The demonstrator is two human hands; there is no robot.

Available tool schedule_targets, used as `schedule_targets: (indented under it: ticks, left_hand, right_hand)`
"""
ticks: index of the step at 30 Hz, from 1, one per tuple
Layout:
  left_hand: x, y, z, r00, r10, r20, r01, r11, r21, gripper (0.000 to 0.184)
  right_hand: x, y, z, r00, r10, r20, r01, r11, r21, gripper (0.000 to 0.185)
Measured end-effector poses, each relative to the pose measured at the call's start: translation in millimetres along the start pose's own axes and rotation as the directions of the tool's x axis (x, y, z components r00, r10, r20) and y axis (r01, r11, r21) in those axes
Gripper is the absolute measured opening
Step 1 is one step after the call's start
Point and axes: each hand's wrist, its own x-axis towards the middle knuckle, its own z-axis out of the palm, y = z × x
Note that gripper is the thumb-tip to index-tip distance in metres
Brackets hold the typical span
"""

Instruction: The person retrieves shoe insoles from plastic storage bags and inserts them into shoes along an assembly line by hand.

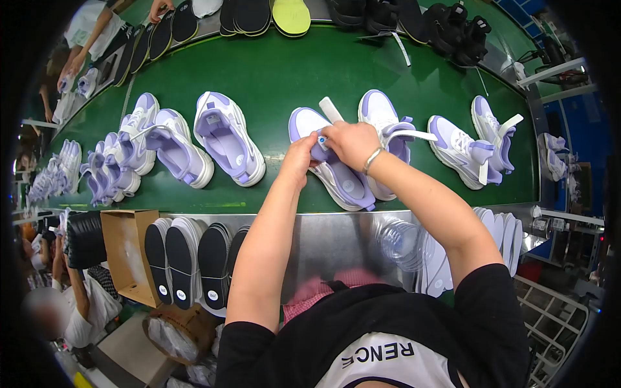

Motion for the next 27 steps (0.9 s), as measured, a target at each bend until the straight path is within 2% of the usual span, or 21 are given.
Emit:
schedule_targets:
  ticks: [1, 2, 5, 6, 8, 9, 10, 12, 13, 14, 15, 17, 19, 21, 23, 25, 26, 27]
  left_hand:
    - [0.2, 0.1, 1.3, 1.000, 0.007, 0.008, -0.007, 1.000, 0.006, 0.028]
    - [1.5, -0.8, 2.0, 1.000, 0.005, 0.010, -0.005, 1.000, 0.007, 0.028]
    - [0.6, -2.4, 2.1, 1.000, -0.009, -0.027, 0.010, 0.999, 0.035, 0.028]
    - [-2.9, -0.6, 4.3, 0.998, -0.003, -0.069, 0.001, 1.000, -0.026, 0.028]
    - [-5.9, -1.4, 8.1, 0.994, 0.003, -0.110, -0.012, 0.996, -0.085, 0.029]
    - [-7.7, -5.5, 10.1, 0.992, 0.098, -0.074, -0.101, 0.994, -0.034, 0.027]
    - [-10.0, -10.6, 13.5, 0.981, 0.192, -0.032, -0.192, 0.981, 0.012, 0.026]
    - [-42.2, -3.7, 25.8, 0.918, 0.393, 0.050, -0.392, 0.881, 0.266, 0.025]
    - [-48.8, -8.3, 26.9, 0.879, 0.465, 0.105, -0.466, 0.795, 0.389, 0.025]
    - [-55.4, -13.0, 30.3, 0.798, 0.587, 0.135, -0.577, 0.682, 0.449, 0.024]
    - [-61.9, -16.3, 35.1, 0.700, 0.693, 0.173, -0.668, 0.550, 0.501, 0.023]
    - [-70.2, -20.2, 39.4, 0.711, 0.684, 0.165, -0.666, 0.578, 0.471, 0.021]
    - [-67.0, -24.4, 36.3, 0.685, 0.702, 0.193, -0.657, 0.482, 0.580, 0.021]
    - [-65.3, -24.0, 37.0, 0.717, 0.674, 0.181, -0.631, 0.516, 0.579, 0.018]
    - [-57.7, -30.4, 36.1, 0.747, 0.650, 0.142, -0.630, 0.622, 0.465, 0.018]
    - [-42.6, -36.6, 17.9, 0.819, 0.567, 0.086, -0.543, 0.718, 0.435, 0.019]
    - [-35.7, -29.7, 9.1, 0.791, 0.610, 0.046, -0.547, 0.673, 0.498, 0.022]
    - [-32.4, -19.7, 7.2, 0.750, 0.659, -0.054, -0.559, 0.676, 0.480, 0.017]
  right_hand:
    - [3.7, -0.4, -3.4, 0.994, 0.106, 0.039, -0.110, 0.988, 0.105, 0.018]
    - [7.0, 0.6, -6.8, 0.991, 0.110, 0.081, -0.118, 0.987, 0.108, 0.015]
    - [11.1, 2.0, -4.1, 0.995, 0.040, 0.089, -0.047, 0.996, 0.072, 0.012]
    - [7.8, 3.2, -3.9, 0.995, 0.043, 0.087, -0.049, 0.996, 0.074, 0.012]
    - [-4.8, 9.1, -5.5, 0.980, -0.174, -0.093, 0.198, 0.883, 0.426, 0.008]
    - [-16.8, 7.9, -13.2, 0.977, -0.187, -0.100, 0.210, 0.792, 0.574, 0.009]
    - [-31.4, 10.0, -20.2, 0.962, -0.217, -0.164, 0.272, 0.760, 0.591, 0.010]
    - [-73.7, 10.3, -59.9, 0.997, -0.016, 0.071, -0.038, 0.713, 0.700, 0.009]
    - [-98.0, 12.2, -72.1, 0.999, 0.015, -0.035, 0.010, 0.778, 0.628, 0.012]
    - [-124.1, 14.6, -80.0, 0.996, 0.080, -0.044, -0.039, 0.810, 0.585, 0.011]
    - [-148.3, 18.9, -83.3, 0.997, 0.065, -0.031, -0.038, 0.839, 0.543, 0.008]
    - [-196.0, 17.4, -76.4, 0.992, 0.084, 0.096, -0.119, 0.883, 0.453, 0.007]
    - [-231.5, 8.4, -56.9, 0.992, 0.085, 0.096, -0.106, 0.967, 0.230, 0.009]
    - [-250.3, -2.9, -45.1, 0.986, 0.104, 0.132, -0.126, 0.977, 0.171, 0.010]
    - [-258.5, -7.4, -40.6, 0.975, 0.153, 0.160, -0.170, 0.981, 0.098, 0.011]
    - [-266.8, -2.5, -42.9, 0.956, 0.292, -0.003, -0.286, 0.938, 0.196, 0.014]
    - [-273.4, 4.0, -48.8, 0.911, 0.412, 0.001, -0.399, 0.883, 0.248, 0.014]
    - [-286.9, 12.3, -48.2, 0.892, 0.451, -0.010, -0.437, 0.870, 0.230, 0.014]
